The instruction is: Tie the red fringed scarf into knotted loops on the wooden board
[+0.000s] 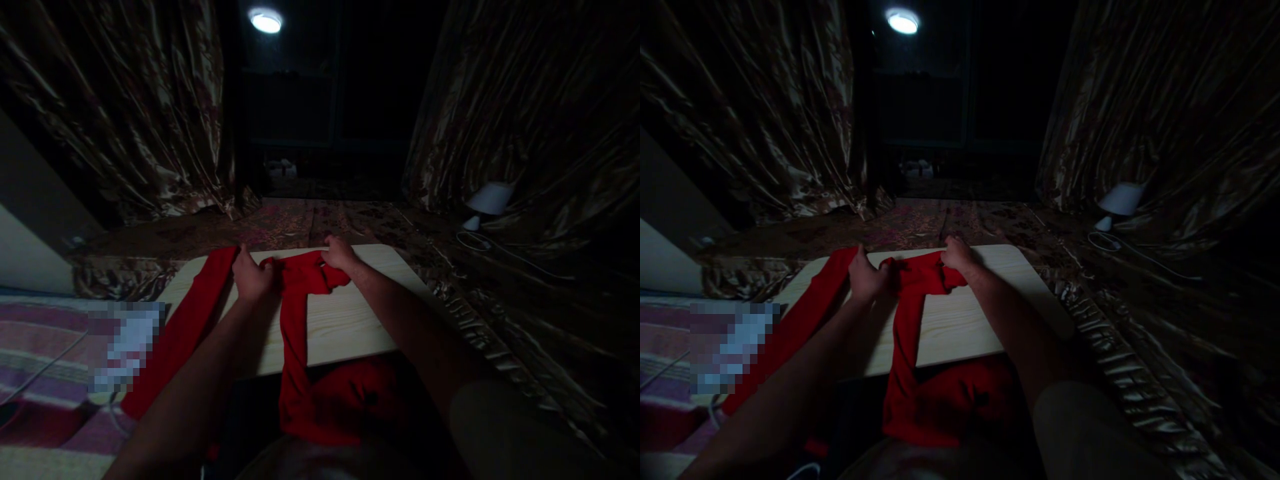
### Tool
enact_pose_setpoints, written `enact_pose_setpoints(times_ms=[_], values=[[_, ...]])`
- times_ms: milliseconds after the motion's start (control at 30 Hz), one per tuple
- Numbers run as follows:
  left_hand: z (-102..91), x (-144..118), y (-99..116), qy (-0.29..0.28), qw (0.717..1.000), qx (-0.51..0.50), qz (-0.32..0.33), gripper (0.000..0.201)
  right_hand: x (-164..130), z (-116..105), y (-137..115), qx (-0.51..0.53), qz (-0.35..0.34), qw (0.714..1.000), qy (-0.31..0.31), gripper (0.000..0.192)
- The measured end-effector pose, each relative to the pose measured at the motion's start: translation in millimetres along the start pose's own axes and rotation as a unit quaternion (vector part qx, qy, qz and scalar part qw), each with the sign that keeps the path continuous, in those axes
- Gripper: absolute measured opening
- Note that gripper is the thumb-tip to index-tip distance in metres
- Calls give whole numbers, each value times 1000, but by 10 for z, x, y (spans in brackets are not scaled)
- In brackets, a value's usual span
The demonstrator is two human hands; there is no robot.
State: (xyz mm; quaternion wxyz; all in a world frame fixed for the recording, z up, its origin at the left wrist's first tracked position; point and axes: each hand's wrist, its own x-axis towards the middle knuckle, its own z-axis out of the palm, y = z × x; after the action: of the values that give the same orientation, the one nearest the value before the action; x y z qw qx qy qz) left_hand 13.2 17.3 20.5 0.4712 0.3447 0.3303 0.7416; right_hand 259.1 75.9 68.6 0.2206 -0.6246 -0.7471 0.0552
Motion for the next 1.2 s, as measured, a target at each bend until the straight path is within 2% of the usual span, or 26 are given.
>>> enact_pose_setpoints(times_ms=[67,100,200,267,300,333,400,433,500,567,667,733,767,833,867,900,967,1033,1100,1200], values=[[99,-100,-13,-27,990,119,75,42,-64,72,-29,32,-56,998,-22,24],[145,-148,-36,-63,981,167,78,40,-90,104,-36,43,-73,995,-51,21],[232,-250,-159,-180,946,271,17,44,-140,159,-36,55,-104,978,-172,20],[245,-274,-255,-224,923,311,-20,44,-142,155,-35,55,-116,962,-242,26],[245,-274,-296,-242,917,316,-34,41,-133,143,-39,49,-114,958,-259,35],[245,-270,-327,-262,912,312,-43,37,-116,126,-46,40,-106,959,-260,48],[249,-261,-353,-312,896,313,-33,33,-64,88,-68,19,-77,973,-215,70],[254,-261,-349,-339,882,327,-16,33,-33,69,-79,17,-62,981,-184,76],[264,-280,-315,-375,851,368,22,36,27,37,-90,49,-35,987,-148,73],[261,-318,-274,-366,845,389,26,43,65,9,-67,117,5,981,-153,57],[226,-370,-257,-329,873,359,-16,54,44,-55,71,174,41,972,-153,34],[193,-381,-286,-322,879,351,-16,56,-32,-130,217,154,1,972,-177,26],[178,-379,-308,-320,879,353,-8,56,-89,-176,292,132,-34,966,-217,27],[156,-365,-353,-314,882,353,5,56,-230,-269,412,70,-98,945,-305,42],[149,-356,-373,-310,886,345,6,54,-309,-311,448,33,-122,939,-321,48],[145,-348,-388,-305,892,333,3,52,-389,-346,465,-4,-141,939,-314,48],[144,-334,-404,-297,903,311,-8,49,-537,-396,450,-43,-168,950,-260,33],[151,-323,-401,-290,908,303,-6,50,-651,-435,394,-10,-163,965,-204,17],[161,-311,-391,-285,903,321,28,53,-729,-485,330,65,-131,976,-162,20],[174,-272,-373,-275,879,373,110,54,-809,-606,260,139,-99,980,-100,30]])
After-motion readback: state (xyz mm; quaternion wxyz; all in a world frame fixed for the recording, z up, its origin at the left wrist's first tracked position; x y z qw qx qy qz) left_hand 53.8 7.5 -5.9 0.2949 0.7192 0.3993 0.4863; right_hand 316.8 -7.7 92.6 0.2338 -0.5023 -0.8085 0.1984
